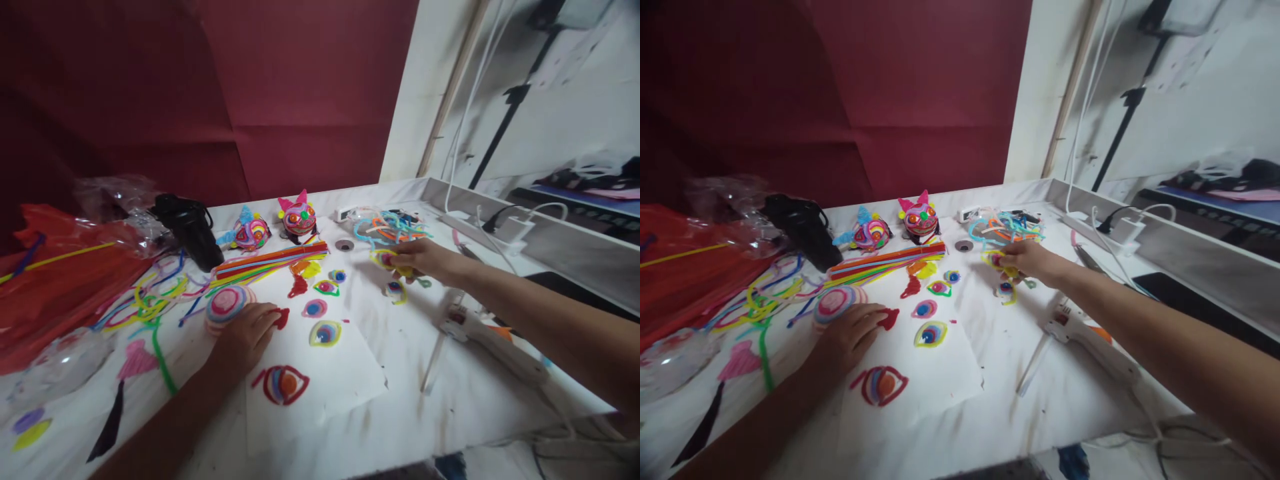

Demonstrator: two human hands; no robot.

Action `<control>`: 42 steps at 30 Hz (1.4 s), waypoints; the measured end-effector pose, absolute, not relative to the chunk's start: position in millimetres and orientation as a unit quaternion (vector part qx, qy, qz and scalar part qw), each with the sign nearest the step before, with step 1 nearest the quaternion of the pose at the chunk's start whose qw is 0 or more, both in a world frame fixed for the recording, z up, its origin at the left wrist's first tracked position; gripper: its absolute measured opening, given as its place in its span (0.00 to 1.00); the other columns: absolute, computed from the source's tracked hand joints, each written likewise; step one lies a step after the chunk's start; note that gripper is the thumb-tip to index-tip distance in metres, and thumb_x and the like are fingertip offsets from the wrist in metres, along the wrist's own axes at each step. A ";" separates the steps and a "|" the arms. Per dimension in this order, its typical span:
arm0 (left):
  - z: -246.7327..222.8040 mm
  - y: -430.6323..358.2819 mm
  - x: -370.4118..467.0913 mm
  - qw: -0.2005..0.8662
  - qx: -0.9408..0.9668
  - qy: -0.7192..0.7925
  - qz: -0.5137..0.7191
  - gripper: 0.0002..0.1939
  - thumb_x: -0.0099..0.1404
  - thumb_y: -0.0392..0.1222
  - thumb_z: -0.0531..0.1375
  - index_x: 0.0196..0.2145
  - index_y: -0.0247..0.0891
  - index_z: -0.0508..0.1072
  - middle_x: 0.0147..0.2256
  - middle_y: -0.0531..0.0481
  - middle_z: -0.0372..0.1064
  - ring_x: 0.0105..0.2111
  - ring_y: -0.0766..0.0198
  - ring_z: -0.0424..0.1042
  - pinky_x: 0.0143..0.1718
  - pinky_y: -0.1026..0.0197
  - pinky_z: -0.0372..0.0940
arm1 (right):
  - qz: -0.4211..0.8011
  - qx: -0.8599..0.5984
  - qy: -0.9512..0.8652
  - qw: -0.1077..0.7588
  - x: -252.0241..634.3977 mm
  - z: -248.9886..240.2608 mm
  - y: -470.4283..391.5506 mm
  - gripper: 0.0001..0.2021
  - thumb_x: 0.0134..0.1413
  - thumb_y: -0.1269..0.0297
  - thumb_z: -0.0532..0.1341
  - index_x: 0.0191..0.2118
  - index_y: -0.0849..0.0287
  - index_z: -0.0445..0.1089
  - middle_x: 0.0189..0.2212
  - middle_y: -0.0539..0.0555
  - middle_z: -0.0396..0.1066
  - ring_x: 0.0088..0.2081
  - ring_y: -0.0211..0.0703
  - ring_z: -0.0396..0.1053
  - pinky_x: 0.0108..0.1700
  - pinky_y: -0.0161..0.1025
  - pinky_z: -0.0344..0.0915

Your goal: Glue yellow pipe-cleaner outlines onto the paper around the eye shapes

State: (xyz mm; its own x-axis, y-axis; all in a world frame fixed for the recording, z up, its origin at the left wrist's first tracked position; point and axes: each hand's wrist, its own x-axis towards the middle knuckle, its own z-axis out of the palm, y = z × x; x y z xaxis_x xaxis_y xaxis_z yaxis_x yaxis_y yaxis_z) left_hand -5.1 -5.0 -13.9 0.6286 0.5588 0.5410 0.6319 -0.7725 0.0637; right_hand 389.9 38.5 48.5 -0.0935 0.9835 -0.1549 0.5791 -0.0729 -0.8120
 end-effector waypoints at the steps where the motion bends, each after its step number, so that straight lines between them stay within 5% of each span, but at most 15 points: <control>1: -12.8 -5.5 -5.8 0.066 -0.896 -0.333 -0.286 0.13 0.70 0.37 0.51 0.46 0.36 0.74 0.46 0.43 0.73 0.46 0.60 0.72 0.50 0.56 0.69 | 0.419 -0.606 -0.617 0.276 387.1 50.7 32.5 0.17 0.49 0.49 0.63 0.34 0.59 0.69 0.28 0.58 0.73 0.31 0.45 0.72 0.27 0.38 0.67; 6: -0.7 -13.3 -1.2 0.019 -0.860 -0.371 -0.351 0.13 0.69 0.40 0.53 0.44 0.35 0.75 0.44 0.43 0.75 0.46 0.59 0.73 0.49 0.57 0.68 | 0.527 -0.555 -0.555 0.325 380.4 53.1 9.8 0.15 0.42 0.55 0.68 0.33 0.58 0.68 0.24 0.55 0.74 0.26 0.41 0.70 0.24 0.36 0.66; 15: 58.9 -46.4 82.5 -0.371 -0.751 -0.450 -0.308 0.17 0.62 0.51 0.59 0.41 0.37 0.76 0.29 0.50 0.76 0.27 0.64 0.74 0.29 0.66 0.67 | 0.607 -0.488 -0.535 0.327 343.3 62.9 -32.9 0.12 0.45 0.62 0.66 0.38 0.57 0.70 0.26 0.52 0.76 0.25 0.37 0.69 0.26 0.33 0.63; 20: 55.4 -47.9 116.2 -0.398 -0.754 -0.417 -0.316 0.19 0.64 0.54 0.56 0.27 0.35 0.72 0.17 0.53 0.67 0.19 0.68 0.68 0.22 0.67 0.59 | 0.623 -0.449 -0.557 0.317 323.1 65.5 -56.1 0.14 0.44 0.57 0.68 0.37 0.56 0.70 0.25 0.50 0.75 0.24 0.36 0.67 0.27 0.34 0.63; 27: 38.4 -56.2 120.5 -0.567 -0.643 -0.395 -0.328 0.21 0.60 0.60 0.58 0.29 0.36 0.65 0.23 0.50 0.72 0.14 0.72 0.62 0.13 0.70 0.47 | 0.633 -0.426 -0.551 0.338 323.3 58.2 -77.2 0.17 0.38 0.54 0.72 0.32 0.58 0.72 0.24 0.50 0.74 0.25 0.35 0.67 0.27 0.34 0.62; 42: 39.5 -112.7 108.3 -0.606 -0.601 -0.398 -0.337 0.25 0.58 0.63 0.59 0.27 0.36 0.65 0.21 0.52 0.67 0.17 0.69 0.64 0.14 0.69 0.51 | 0.655 -0.334 -0.543 0.406 307.4 39.9 -128.0 0.13 0.42 0.53 0.71 0.34 0.54 0.76 0.27 0.50 0.76 0.27 0.36 0.70 0.27 0.33 0.64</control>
